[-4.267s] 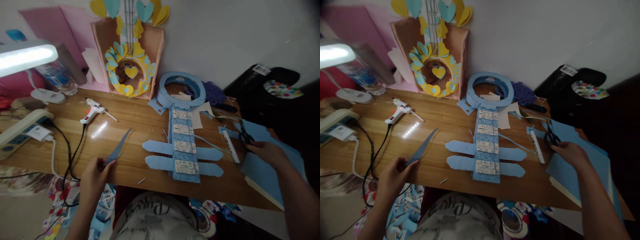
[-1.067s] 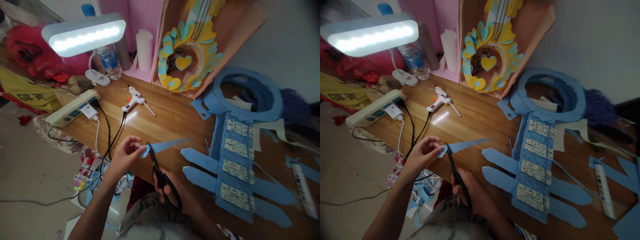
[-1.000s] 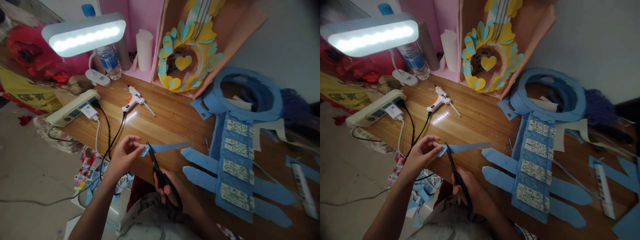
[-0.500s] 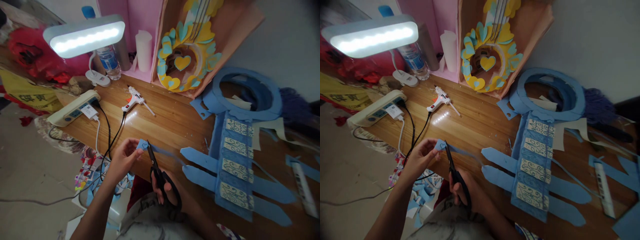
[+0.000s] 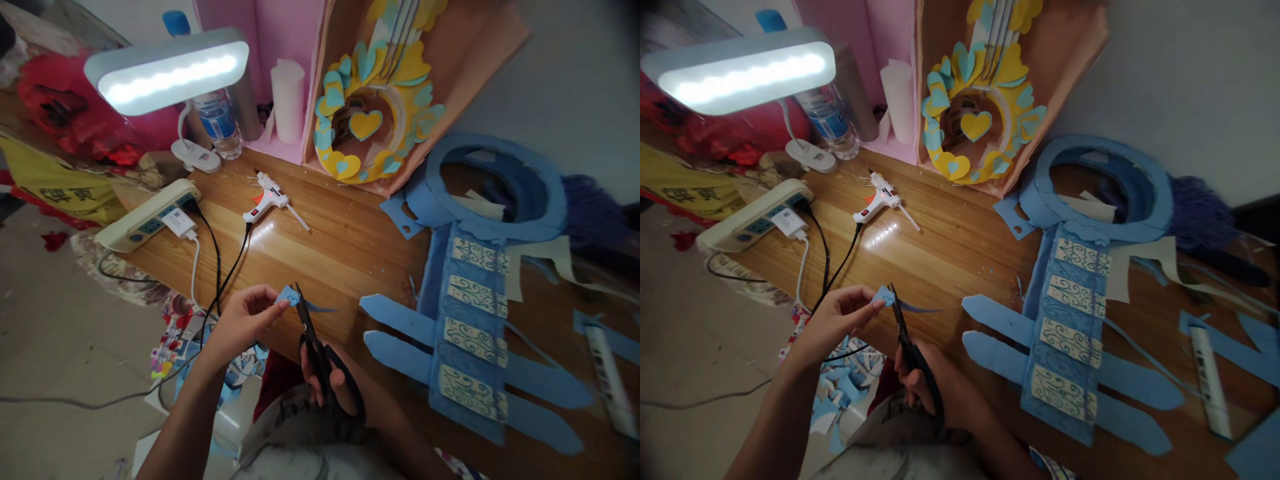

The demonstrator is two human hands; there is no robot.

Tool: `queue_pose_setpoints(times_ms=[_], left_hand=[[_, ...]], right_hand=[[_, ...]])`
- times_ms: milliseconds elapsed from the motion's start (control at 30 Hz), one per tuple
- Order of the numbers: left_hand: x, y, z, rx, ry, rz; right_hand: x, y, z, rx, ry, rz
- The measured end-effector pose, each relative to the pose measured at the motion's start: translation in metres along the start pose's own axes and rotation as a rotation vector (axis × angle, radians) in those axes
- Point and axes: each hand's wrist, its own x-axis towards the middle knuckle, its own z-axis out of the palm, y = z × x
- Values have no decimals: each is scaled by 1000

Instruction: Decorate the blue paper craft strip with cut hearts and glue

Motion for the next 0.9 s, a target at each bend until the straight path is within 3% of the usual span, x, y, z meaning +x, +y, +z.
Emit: queue_pose_setpoints(times_ms=[900], left_hand=[[-1, -6, 10, -55, -53, -52]], right_hand=[[-3, 19, 6, 141, 37, -5]])
